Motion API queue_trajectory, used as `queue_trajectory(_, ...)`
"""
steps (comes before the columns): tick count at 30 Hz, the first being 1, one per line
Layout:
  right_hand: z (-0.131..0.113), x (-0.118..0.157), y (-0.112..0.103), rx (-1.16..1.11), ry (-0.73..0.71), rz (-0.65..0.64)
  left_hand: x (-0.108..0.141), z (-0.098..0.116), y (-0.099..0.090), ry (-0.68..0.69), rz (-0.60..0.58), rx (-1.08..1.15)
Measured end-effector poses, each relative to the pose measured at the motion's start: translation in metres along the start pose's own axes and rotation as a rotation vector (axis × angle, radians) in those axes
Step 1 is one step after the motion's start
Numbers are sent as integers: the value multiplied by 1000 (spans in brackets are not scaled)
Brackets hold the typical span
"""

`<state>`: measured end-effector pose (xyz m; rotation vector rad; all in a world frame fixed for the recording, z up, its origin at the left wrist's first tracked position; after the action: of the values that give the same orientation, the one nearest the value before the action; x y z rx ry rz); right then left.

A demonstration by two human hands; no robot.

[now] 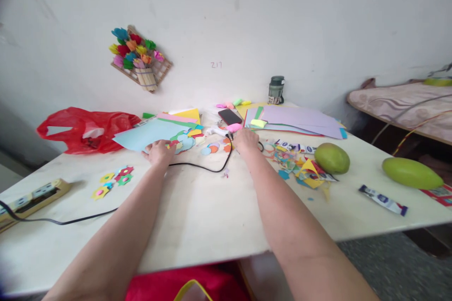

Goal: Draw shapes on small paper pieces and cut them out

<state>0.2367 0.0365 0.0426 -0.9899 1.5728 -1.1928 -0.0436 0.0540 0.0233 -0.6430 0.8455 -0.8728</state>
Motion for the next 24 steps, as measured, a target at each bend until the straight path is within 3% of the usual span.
queue_trajectory(4,-3,1,-1,3,-66,37,7,20,-5,105,43,15)
queue_trajectory(8,0,1,-4,-16,-48,37,15,44,4,150,-178,72)
queue_trajectory(12,15,-5,-6,-65,35,18,26,64,19,292,-387,10)
queue_trajectory(17,36,-14,-9,-95,94,20,37,73,29,386,-313,-169)
queue_trajectory(24,53,-18,-12,-52,159,-21,38,68,37,287,-318,-130)
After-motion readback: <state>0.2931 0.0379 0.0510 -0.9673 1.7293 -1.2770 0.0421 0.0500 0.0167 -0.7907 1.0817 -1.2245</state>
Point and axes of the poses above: each hand's wrist, its own x-axis away from the middle knuckle, its own y-axis out of the palm, z = x × y, the point moved 3 cm from there along -x, towards the middle knuckle, and after that the axes turned 3 degrees about x, right-handed, at the moved point
